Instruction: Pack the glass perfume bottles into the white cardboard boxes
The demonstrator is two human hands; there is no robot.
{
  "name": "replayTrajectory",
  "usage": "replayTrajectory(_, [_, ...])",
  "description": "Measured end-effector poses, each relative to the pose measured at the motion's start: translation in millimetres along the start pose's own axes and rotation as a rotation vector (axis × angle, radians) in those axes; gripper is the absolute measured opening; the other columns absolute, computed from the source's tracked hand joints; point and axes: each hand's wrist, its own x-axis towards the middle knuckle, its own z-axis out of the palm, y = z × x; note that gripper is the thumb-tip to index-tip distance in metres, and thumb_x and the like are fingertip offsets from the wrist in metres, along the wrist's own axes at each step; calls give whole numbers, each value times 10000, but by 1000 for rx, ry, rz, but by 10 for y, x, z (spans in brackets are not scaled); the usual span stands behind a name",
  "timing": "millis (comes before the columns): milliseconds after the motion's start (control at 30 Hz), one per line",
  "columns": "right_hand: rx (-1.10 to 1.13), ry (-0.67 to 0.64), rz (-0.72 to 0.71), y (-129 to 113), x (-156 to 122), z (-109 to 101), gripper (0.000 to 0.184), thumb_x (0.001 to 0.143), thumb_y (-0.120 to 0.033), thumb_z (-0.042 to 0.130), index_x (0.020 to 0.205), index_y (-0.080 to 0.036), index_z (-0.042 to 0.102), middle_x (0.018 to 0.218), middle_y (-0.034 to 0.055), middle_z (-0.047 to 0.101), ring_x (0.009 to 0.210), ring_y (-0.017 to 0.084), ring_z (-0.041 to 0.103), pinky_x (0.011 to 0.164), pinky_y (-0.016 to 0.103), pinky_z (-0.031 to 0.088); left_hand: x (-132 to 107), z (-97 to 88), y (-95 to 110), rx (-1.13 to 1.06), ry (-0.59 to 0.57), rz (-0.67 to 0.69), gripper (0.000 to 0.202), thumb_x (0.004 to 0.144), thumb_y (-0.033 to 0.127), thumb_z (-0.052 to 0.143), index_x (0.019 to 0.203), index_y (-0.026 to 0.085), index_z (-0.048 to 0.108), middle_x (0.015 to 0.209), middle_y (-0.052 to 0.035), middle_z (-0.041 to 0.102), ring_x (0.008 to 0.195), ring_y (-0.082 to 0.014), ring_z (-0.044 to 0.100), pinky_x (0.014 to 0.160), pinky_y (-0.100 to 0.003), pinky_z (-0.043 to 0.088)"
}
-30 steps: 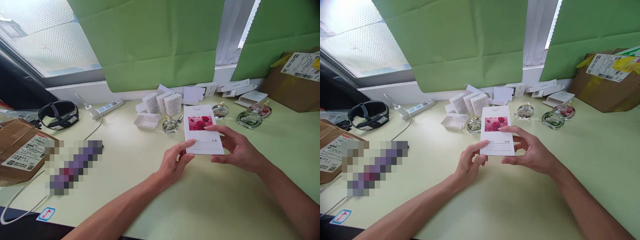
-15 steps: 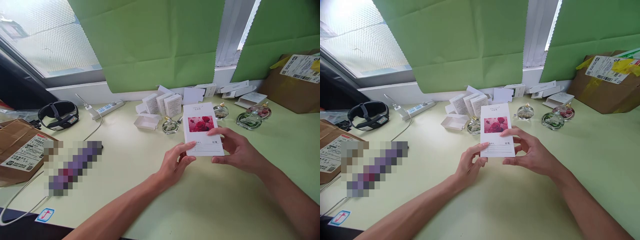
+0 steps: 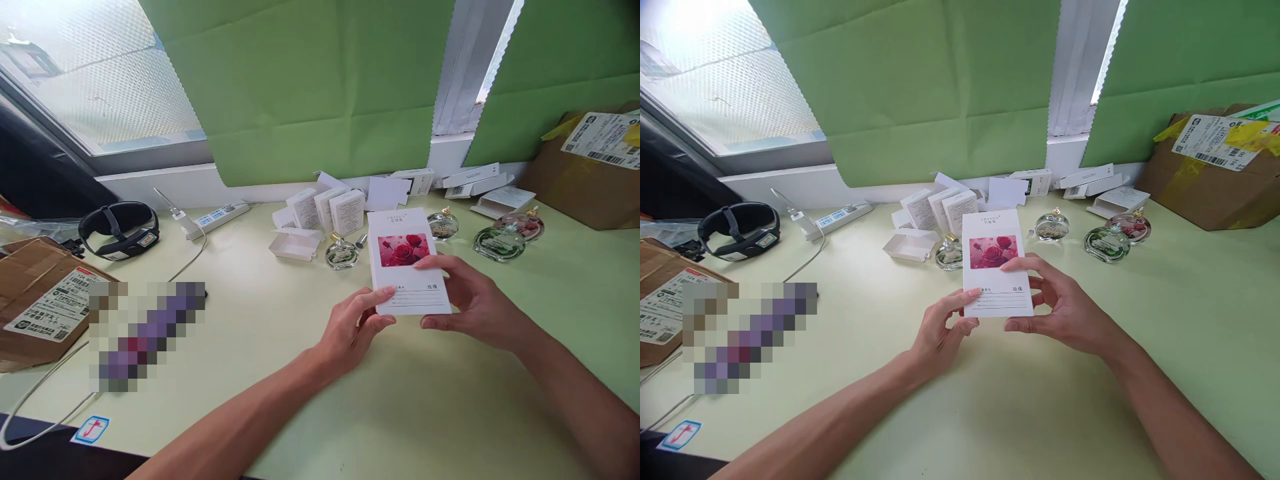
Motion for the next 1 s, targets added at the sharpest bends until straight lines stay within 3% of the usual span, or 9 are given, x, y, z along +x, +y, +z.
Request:
replayTrajectory(433, [-8,4,-28,-4,-10,-10,608,701,-199,851,1179,-464,583,1266,-17,552,994,211,669,749,315,622,14,-4,11,0,5,23,358,989,232,515,1345,274,508,829,-1,570,633,-77,449,578,-191,407])
replayTrajectory(567, [23,-55,-25,-2,-6,-26,546,800,-303,773,1272,-434,531,1211,19,590,907,192,656,685,305,601,11,-24,52,21,-9,-29,350,1014,276,460,1362,278,494,754,22,534,627,-85,466,573,-200,398])
replayTrajectory(633, [16,-70,-21,-25,-12,-20,484,851,-335,717,1289,-409,523,1162,31,609,885,186,647,661,292,584,14,-38,67,27,36,-94,378,1028,331,412,1400,277,454,720,35,512,600,-86,456,558,-207,380])
replayTrajectory(700, [-22,-90,10,-60,-21,-5,438,861,-321,707,1263,-390,546,1183,32,601,928,188,645,695,289,576,26,-55,71,16,152,-151,413,1033,395,366,1423,267,412,694,43,486,582,-96,427,552,-224,364])
replayTrajectory(800, [-62,-275,119,-101,-21,18,438,839,-306,727,1246,-368,577,1248,30,585,1015,205,637,756,300,573,59,-81,72,42,379,-167,369,1023,405,363,1347,253,452,724,32,455,626,-119,415,587,-252,367])
replayTrajectory(867, [-87,-430,187,-106,-7,27,492,824,-333,735,1290,-366,580,1268,33,581,1037,212,622,758,303,573,81,-95,85,126,457,-129,297,1009,369,402,1258,244,506,780,13,447,698,-133,430,651,-274,387])
replayTrajectory(1000, [-198,-528,283,-98,1,0,601,816,-407,727,1390,-411,547,1336,30,560,976,189,612,754,294,555,107,-100,131,252,359,-38,228,987,292,438,1162,210,559,841,-14,468,767,-149,457,721,-305,407])
